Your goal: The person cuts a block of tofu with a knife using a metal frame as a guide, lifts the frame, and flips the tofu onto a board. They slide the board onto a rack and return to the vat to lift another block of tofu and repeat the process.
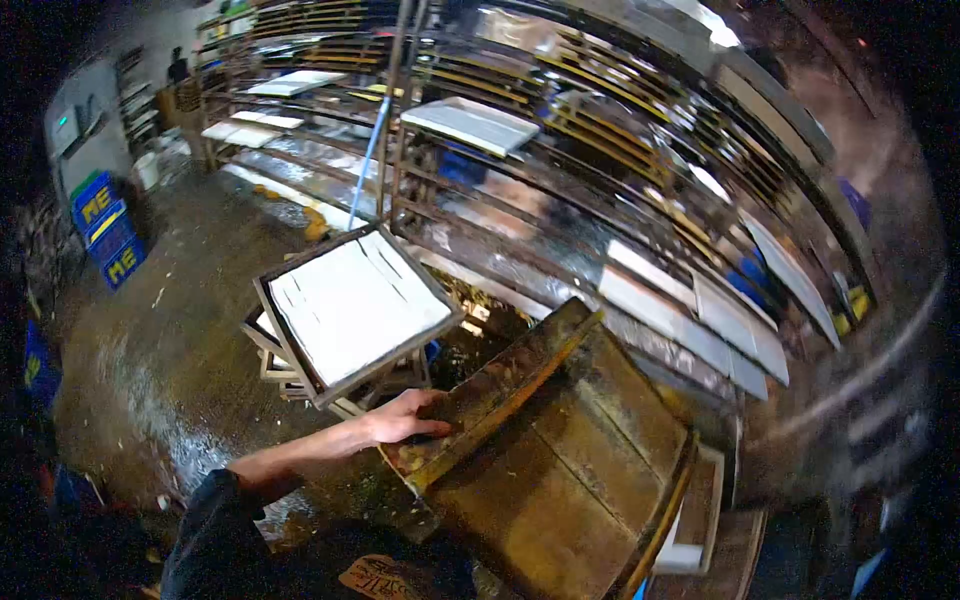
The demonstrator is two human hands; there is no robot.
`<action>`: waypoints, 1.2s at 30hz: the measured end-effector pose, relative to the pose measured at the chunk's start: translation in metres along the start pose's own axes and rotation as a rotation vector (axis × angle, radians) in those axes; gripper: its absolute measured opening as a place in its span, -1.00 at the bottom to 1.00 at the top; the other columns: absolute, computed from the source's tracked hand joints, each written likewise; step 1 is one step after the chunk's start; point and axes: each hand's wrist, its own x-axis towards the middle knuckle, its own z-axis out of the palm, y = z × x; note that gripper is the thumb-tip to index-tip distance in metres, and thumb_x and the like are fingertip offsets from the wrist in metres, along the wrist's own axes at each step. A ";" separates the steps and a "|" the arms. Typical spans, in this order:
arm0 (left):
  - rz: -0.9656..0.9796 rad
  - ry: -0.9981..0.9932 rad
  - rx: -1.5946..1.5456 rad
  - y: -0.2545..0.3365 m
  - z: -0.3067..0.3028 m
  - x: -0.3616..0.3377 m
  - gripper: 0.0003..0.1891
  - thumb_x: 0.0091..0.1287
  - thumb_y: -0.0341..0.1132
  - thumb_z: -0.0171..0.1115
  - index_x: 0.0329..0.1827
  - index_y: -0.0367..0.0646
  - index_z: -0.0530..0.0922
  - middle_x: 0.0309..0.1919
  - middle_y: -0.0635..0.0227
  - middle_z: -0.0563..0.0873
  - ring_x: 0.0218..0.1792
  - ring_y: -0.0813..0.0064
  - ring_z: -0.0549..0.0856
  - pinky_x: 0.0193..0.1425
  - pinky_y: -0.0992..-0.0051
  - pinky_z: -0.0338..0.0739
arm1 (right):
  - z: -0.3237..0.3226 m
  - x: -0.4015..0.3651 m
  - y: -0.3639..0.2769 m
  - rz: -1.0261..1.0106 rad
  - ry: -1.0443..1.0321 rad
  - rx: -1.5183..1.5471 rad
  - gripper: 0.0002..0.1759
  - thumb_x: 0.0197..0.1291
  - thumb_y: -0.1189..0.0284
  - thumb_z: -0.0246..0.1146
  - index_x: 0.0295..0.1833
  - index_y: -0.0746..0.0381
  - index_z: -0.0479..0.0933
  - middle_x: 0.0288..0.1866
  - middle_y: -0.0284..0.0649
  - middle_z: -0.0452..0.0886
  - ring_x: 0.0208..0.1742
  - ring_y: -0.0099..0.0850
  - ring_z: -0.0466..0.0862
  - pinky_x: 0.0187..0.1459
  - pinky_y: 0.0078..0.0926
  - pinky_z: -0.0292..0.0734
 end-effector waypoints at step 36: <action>0.334 1.014 -0.172 0.191 -0.382 0.830 -0.67 0.18 -0.29 0.26 -0.08 -0.36 0.68 -0.24 0.09 0.77 -0.21 0.26 0.73 0.05 0.38 0.55 | 0.547 0.710 -0.748 -0.646 -0.210 0.673 -0.62 0.30 0.29 0.25 0.12 0.30 0.53 0.04 -0.18 0.59 -0.10 -0.31 0.65 -0.06 -0.23 0.64</action>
